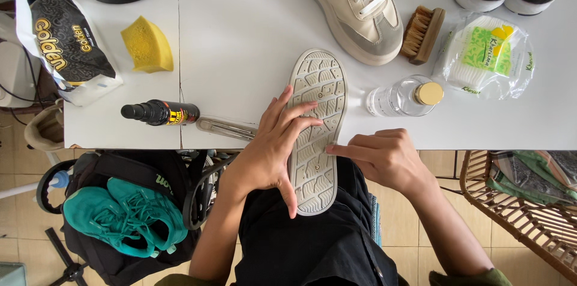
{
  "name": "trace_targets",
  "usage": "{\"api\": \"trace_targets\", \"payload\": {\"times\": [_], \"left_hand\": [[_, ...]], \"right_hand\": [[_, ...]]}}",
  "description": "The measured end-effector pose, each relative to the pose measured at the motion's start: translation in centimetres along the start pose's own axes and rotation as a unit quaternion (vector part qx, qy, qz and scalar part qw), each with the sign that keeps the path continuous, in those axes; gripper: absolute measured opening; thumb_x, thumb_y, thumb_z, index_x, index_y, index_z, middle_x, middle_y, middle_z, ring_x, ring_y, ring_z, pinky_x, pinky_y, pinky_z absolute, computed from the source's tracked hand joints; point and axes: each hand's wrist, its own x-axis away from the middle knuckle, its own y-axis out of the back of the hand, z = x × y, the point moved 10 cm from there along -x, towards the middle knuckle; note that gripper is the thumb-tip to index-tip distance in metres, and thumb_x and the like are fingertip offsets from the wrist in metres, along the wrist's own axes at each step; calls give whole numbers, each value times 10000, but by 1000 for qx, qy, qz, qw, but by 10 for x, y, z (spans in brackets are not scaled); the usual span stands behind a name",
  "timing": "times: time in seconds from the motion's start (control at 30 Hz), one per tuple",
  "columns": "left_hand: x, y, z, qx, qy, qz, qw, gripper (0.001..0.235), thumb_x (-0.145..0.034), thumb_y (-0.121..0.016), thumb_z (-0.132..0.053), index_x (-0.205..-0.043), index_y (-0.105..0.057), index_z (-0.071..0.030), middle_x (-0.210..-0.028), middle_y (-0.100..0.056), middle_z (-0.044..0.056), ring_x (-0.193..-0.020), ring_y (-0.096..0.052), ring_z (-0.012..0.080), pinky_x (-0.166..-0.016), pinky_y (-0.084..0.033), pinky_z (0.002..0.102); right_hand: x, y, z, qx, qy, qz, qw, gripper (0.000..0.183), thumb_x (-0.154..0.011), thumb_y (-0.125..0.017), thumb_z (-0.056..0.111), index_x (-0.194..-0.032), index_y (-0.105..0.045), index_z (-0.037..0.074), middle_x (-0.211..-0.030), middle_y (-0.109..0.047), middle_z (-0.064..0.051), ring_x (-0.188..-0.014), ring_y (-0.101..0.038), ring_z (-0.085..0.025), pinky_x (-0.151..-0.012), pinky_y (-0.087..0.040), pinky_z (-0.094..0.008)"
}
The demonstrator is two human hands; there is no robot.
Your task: The person cleans the sole of a white sneaker using a cotton swab. They hold the shoe with one hand and scrub the textured bottom with the swab in the other hand, focusing on the grooves and patterns of the sole.
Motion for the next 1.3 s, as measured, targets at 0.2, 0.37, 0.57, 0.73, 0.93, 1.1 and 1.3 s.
{"api": "trace_targets", "payload": {"times": [0.2, 0.37, 0.57, 0.73, 0.93, 1.1, 1.3], "left_hand": [[-2, -2, 0, 3, 21, 11, 1000, 1572, -283, -635, -968, -1575, -479, -86, -1749, -354, 148, -1731, 12, 451, -1371, -24, 762], [0, 2, 0, 15, 23, 4, 1000, 1487, -381, -503, -994, -1564, -492, -93, -1762, -353, 151, -1737, 10, 447, -1367, 9, 771], [4, -3, -1, -22, 23, 23, 999, 1518, -413, -668, -972, -1625, -432, -89, -1820, -266, 175, -1734, 11, 474, -1375, 9, 756], [14, -7, -25, -4, -48, 57, 997, 1646, -487, -688, -962, -1724, -280, 45, -1838, -295, 222, -1747, -185, 426, -1442, -86, 615], [13, -29, -12, -174, -50, 116, 977, 1778, -397, -640, -1128, -1756, -279, -38, -1841, -300, 122, -1724, -175, 365, -1386, -15, 661], [15, -18, -13, -126, -44, 76, 988, 1641, -464, -614, -1078, -1736, -344, -78, -1806, -406, 72, -1716, -279, 319, -1369, -25, 721], [14, -22, -13, -142, -44, 87, 985, 1709, -404, -758, -1059, -1737, -321, -82, -1797, -393, 66, -1711, -262, 321, -1369, -34, 705]], "right_hand": [[-29, -21, 49, -22, 148, 49, 987, 456, -960, -630, -112, -1295, -793, 151, -944, -783, 11, -481, -441, -136, -427, -383, -325], [-29, -31, 45, 1, 141, 69, 988, 452, -959, -608, -58, -1280, -791, 202, -822, -642, 45, -466, -385, -185, -418, -320, -351], [-16, -1, 27, -36, 81, 45, 995, 413, -1014, -566, 4, -1266, -810, 222, -914, -734, 62, -498, -425, -192, -488, -381, -334], [13, 0, 16, -52, 23, 52, 997, 406, -1054, -640, -23, -1257, -803, 288, -874, -719, 89, -494, -363, -159, -494, -358, -286], [-11, -10, 58, -7, 120, 43, 992, 218, -1154, -590, 138, -1256, -780, 169, -862, -700, 36, -521, -476, -143, -504, -420, -320], [-13, -28, 82, 35, 160, 44, 986, 174, -1118, -673, 103, -1256, -768, 150, -818, -579, 9, -545, -422, -179, -482, -344, -336], [-8, -12, 71, 83, 153, 52, 983, 175, -1112, -688, 85, -1265, -752, 143, -813, -597, 23, -540, -421, -157, -469, -355, -310]]}}
